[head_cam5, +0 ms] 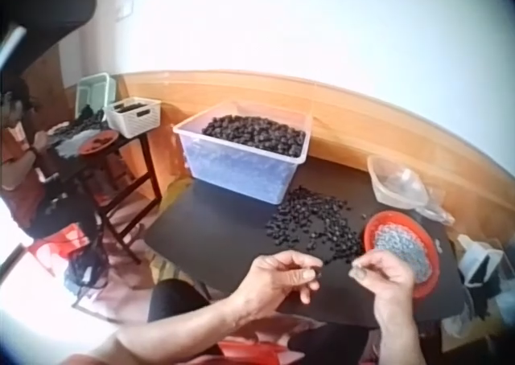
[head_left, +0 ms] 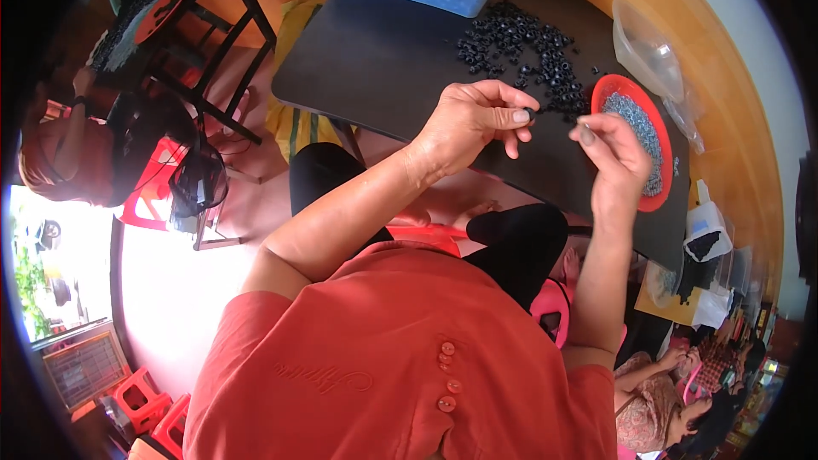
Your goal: Sorting small black items from a plastic container into a red dish at a workstation.
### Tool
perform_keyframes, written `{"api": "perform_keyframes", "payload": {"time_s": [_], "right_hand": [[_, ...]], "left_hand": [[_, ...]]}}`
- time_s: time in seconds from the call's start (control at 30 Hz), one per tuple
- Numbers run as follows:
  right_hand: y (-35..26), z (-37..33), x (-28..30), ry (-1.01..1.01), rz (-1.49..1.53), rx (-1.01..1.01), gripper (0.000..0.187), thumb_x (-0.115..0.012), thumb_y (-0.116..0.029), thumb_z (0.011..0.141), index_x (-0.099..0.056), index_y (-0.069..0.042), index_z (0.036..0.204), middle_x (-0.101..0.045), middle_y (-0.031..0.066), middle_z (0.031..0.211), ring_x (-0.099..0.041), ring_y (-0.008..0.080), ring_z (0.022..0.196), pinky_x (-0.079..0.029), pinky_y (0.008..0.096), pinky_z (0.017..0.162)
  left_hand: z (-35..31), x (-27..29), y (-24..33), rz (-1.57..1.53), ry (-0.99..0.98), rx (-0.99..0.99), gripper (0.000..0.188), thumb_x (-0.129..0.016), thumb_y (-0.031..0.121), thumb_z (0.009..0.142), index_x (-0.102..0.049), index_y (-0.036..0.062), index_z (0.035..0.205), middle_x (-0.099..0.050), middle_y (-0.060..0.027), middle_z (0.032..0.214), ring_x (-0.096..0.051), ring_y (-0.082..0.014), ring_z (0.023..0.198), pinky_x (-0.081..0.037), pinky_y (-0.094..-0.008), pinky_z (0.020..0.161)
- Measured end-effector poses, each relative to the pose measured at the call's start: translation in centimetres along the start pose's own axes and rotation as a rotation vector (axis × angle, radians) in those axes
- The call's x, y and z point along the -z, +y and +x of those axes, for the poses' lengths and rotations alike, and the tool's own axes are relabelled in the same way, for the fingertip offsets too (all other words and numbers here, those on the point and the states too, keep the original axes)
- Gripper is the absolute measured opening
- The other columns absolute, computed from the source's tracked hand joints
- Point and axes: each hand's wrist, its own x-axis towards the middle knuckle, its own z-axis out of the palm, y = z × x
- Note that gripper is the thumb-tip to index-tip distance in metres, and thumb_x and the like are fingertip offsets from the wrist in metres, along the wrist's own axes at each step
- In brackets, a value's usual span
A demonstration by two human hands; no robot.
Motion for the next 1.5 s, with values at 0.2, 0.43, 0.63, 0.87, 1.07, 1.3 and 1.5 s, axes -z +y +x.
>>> {"api": "perform_keyframes", "payload": {"time_s": [0.2, 0.43, 0.63, 0.87, 1.07, 1.3, 1.5], "right_hand": [[1.2, 1.0, -4.2, -0.029, 0.282, -0.082, 0.014, -0.066, -0.007, 0.089, -0.066, 0.003, 0.099, -0.067, 0.0073, 0.092, -0.062, 0.0156, 0.086, -0.044, 0.0260, 0.079], [1.2, 1.3, -6.2, 0.032, 0.351, -0.071, 0.010, -0.067, -0.001, 0.088, -0.068, 0.003, 0.096, -0.066, 0.0052, 0.091, -0.060, 0.0123, 0.086, -0.045, 0.0252, 0.082], [1.5, 1.2, -6.8, -0.014, 0.373, -0.086, 0.006, -0.065, -0.002, 0.089, -0.067, 0.002, 0.093, -0.066, 0.0046, 0.090, -0.059, 0.0112, 0.086, -0.045, 0.0245, 0.081], [2.2, 1.0, -6.2, 0.016, 0.340, -0.107, 0.005, -0.064, -0.002, 0.090, -0.065, 0.002, 0.093, -0.065, 0.0044, 0.089, -0.058, 0.0104, 0.085, -0.045, 0.0242, 0.080], [2.2, 1.0, -5.6, -0.042, 0.169, 0.017, 0.007, -0.061, -0.002, 0.090, -0.063, 0.003, 0.095, -0.060, 0.0034, 0.092, -0.055, 0.0107, 0.088, -0.041, 0.0230, 0.085], [1.0, 1.3, -4.5, -0.115, -0.215, 0.165, 0.007, -0.062, 0.000, 0.089, -0.063, 0.003, 0.095, -0.059, 0.0024, 0.090, -0.055, 0.0116, 0.084, -0.042, 0.0223, 0.079], [-0.1, 0.5, -5.2, -0.124, -0.417, 0.366, 0.012, -0.064, 0.003, 0.085, -0.064, 0.001, 0.097, -0.060, 0.0065, 0.086, -0.059, 0.0158, 0.077, -0.048, 0.0270, 0.070]], "left_hand": [[-0.3, -0.3, 0.1, -0.060, 0.042, -0.035, 0.015, -0.069, -0.001, 0.087, -0.065, -0.0062, 0.100, -0.066, -0.0129, 0.090, -0.065, -0.0204, 0.075, -0.054, -0.0306, 0.059], [-0.1, -0.2, -0.1, 0.033, 0.095, -0.088, 0.015, -0.068, -0.005, 0.085, -0.064, -0.0058, 0.100, -0.065, -0.0110, 0.091, -0.064, -0.0182, 0.072, -0.054, -0.0293, 0.059], [-0.1, -0.7, 0.1, 0.028, 0.105, -0.153, 0.024, -0.066, -0.008, 0.085, -0.061, -0.0050, 0.109, -0.063, -0.0082, 0.090, -0.063, -0.0158, 0.077, -0.053, -0.0274, 0.059], [0.0, -0.7, -0.1, 0.027, 0.093, -0.154, 0.029, -0.067, -0.009, 0.083, -0.059, -0.0046, 0.111, -0.063, -0.0073, 0.089, -0.063, -0.0146, 0.079, -0.054, -0.0263, 0.059], [0.0, -0.6, -0.2, 0.071, 0.099, -0.154, 0.021, -0.068, -0.009, 0.083, -0.062, -0.0048, 0.103, -0.063, -0.0079, 0.089, -0.063, -0.0149, 0.077, -0.054, -0.0264, 0.058], [0.0, -0.6, 0.0, 0.115, 0.123, -0.110, 0.011, -0.069, -0.007, 0.083, -0.064, -0.0051, 0.093, -0.065, -0.0106, 0.080, -0.063, -0.0159, 0.068, -0.053, -0.0271, 0.056], [0.4, -0.3, -0.3, -0.010, 0.118, -0.107, 0.009, -0.070, -0.005, 0.083, -0.063, -0.0038, 0.089, -0.065, -0.0117, 0.079, -0.063, -0.0168, 0.066, -0.053, -0.0273, 0.054]]}}
